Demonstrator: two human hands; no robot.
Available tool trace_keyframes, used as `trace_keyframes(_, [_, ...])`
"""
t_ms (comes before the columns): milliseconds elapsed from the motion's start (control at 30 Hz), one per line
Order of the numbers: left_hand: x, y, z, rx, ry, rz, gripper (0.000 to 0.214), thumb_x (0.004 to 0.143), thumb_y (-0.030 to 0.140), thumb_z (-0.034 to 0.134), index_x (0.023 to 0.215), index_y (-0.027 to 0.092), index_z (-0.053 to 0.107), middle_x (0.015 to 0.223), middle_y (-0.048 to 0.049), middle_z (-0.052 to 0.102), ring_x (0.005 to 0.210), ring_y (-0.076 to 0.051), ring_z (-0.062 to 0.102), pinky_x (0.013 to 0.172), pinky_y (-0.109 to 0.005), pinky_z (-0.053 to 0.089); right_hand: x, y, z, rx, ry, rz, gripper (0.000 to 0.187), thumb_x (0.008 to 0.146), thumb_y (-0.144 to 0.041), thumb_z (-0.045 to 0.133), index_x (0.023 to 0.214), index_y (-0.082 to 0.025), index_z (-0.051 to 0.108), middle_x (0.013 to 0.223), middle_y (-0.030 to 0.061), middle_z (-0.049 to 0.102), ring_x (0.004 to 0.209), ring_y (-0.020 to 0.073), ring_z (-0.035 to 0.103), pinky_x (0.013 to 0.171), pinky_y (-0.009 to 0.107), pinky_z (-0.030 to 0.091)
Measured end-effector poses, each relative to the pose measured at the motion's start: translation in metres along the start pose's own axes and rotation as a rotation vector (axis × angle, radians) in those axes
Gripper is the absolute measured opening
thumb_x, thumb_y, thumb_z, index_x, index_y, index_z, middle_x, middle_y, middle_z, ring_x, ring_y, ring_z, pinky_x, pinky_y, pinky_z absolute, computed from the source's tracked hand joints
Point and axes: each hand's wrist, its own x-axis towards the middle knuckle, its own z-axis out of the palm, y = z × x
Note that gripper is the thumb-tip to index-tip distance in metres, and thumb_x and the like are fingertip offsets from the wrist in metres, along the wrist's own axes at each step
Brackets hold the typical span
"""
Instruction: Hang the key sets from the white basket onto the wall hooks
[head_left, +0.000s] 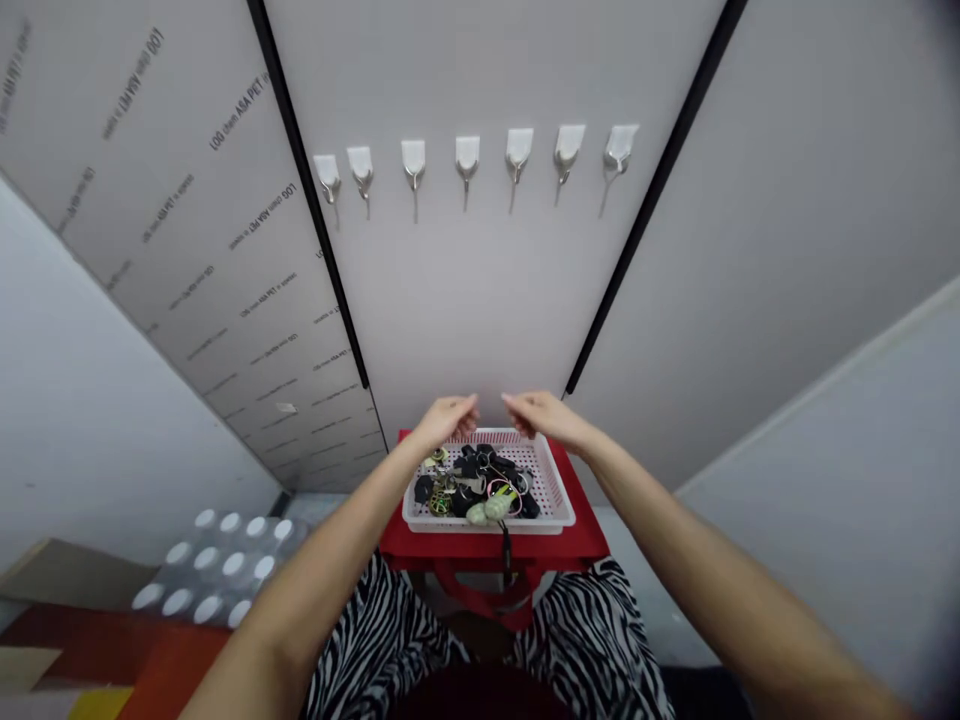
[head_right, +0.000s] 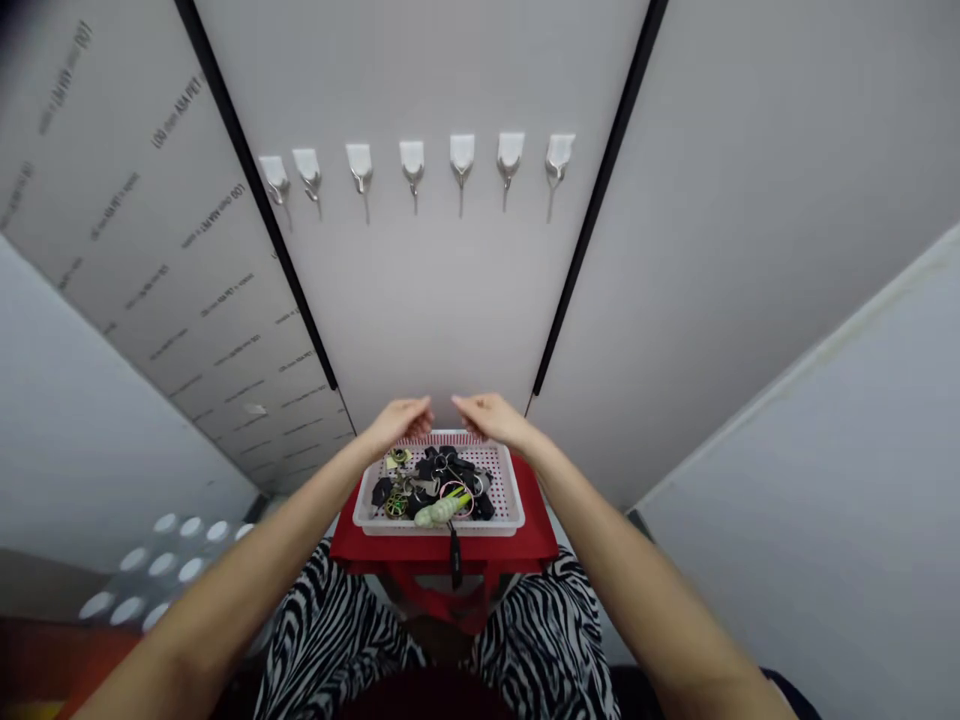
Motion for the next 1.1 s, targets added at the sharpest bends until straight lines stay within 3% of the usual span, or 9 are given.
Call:
trace_keyframes(100, [-0.01, -0.046, 0.005, 0.19, 0.13, 0.038, 0.024, 0.062, 0.035, 0.044, 0.059, 0.011, 0.049, 0.051, 0.0015, 0.049, 0.048, -0.006, 0.044, 0.049, -0.018, 0.033, -0.009, 0.036, 0.013, -0.227, -0.039, -0.001, 0.033, 0.059, -0.046, 0.044, 0.051, -0.013, 0.047, 0.043, -0.0042, 0.042, 0.04, 0.0051, 0.036, 0.041, 0.019, 0.028])
trace_keyframes(233, [-0.02, -0.073, 0.009, 0.293, 0.089, 0.134, 0.023, 0.062, 0.031, 0.045, 0.074, 0.013, 0.053, 0.073, -0.0027, 0.056, 0.068, -0.011, 0.048, 0.063, -0.021, 0.036, -0.022, 0.049, 0.025, -0.344, -0.1, -0.048, 0.024, 0.06, -0.036, 0.047, 0.062, -0.014, 0.053, 0.056, -0.0013, 0.051, 0.052, 0.0086, 0.045, 0.051, 0.022, 0.035])
trace_keyframes(367, [-0.02, -0.079, 0.008, 0.333, 0.07, 0.199, 0.026, 0.063, 0.03, 0.045, 0.081, 0.013, 0.052, 0.08, -0.0045, 0.055, 0.073, -0.012, 0.048, 0.067, -0.022, 0.037, -0.037, 0.045, 0.03, -0.408, -0.003, -0.199, 0.021, 0.06, -0.026, 0.049, 0.077, -0.017, 0.054, 0.081, 0.003, 0.053, 0.078, 0.0129, 0.047, 0.072, 0.027, 0.035])
trace_keyframes(467, [-0.019, -0.081, 0.008, 0.36, 0.065, 0.206, 0.026, 0.063, 0.03, 0.045, 0.082, 0.013, 0.051, 0.078, -0.0042, 0.056, 0.071, -0.012, 0.049, 0.066, -0.023, 0.037, -0.049, 0.046, 0.034, -0.476, -0.023, -0.298, 0.029, 0.056, -0.019, 0.05, 0.085, -0.02, 0.054, 0.099, 0.0041, 0.046, 0.094, 0.0148, 0.039, 0.083, 0.03, 0.028])
trace_keyframes(733, [-0.02, -0.079, 0.01, 0.383, 0.052, 0.208, 0.026, 0.064, 0.03, 0.044, 0.083, 0.013, 0.05, 0.076, -0.004, 0.056, 0.071, -0.012, 0.049, 0.066, -0.023, 0.038, -0.062, 0.049, 0.048, -0.546, -0.06, -0.357, 0.035, 0.055, -0.013, 0.049, 0.088, -0.023, 0.053, 0.106, 0.0032, 0.042, 0.1, 0.0175, 0.033, 0.085, 0.034, 0.025])
trace_keyframes(833, [-0.021, -0.078, 0.009, 0.397, 0.062, 0.216, 0.024, 0.064, 0.028, 0.044, 0.082, 0.014, 0.051, 0.076, -0.0035, 0.056, 0.07, -0.011, 0.049, 0.065, -0.023, 0.038, -0.058, 0.047, 0.046, -0.449, 0.062, -0.334, 0.016, 0.06, -0.022, 0.049, 0.074, -0.02, 0.057, 0.097, 0.0046, 0.048, 0.093, 0.0179, 0.039, 0.082, 0.034, 0.028])
trace_keyframes(900, [-0.022, -0.078, 0.009, 0.415, 0.1, 0.221, 0.023, 0.064, 0.027, 0.044, 0.082, 0.014, 0.052, 0.077, -0.0036, 0.056, 0.071, -0.011, 0.049, 0.066, -0.023, 0.038, -0.052, 0.043, 0.039, -0.29, 0.172, -0.279, 0.015, 0.064, -0.026, 0.046, 0.068, -0.017, 0.057, 0.086, 0.0047, 0.052, 0.083, 0.0162, 0.045, 0.075, 0.031, 0.033])
trace_keyframes(1000, [-0.023, -0.074, 0.009, 0.428, 0.203, 0.234, 0.022, 0.063, 0.025, 0.045, 0.082, 0.015, 0.052, 0.081, -0.0042, 0.055, 0.073, -0.012, 0.049, 0.066, -0.024, 0.038, -0.044, 0.034, 0.026, 0.068, 0.341, -0.157, 0.019, 0.064, -0.032, 0.046, 0.065, -0.015, 0.054, 0.062, 0.0005, 0.054, 0.061, 0.0123, 0.049, 0.06, 0.026, 0.038])
trace_keyframes(1100, [-0.027, -0.065, 0.012, 0.374, 0.241, 0.261, 0.022, 0.064, 0.022, 0.045, 0.083, 0.014, 0.052, 0.083, -0.0049, 0.055, 0.075, -0.013, 0.049, 0.068, -0.025, 0.038, -0.036, 0.025, 0.02, 0.492, 0.408, -0.061, 0.021, 0.061, -0.035, 0.049, 0.062, -0.015, 0.051, 0.053, -0.0027, 0.053, 0.05, 0.0092, 0.047, 0.049, 0.023, 0.039])
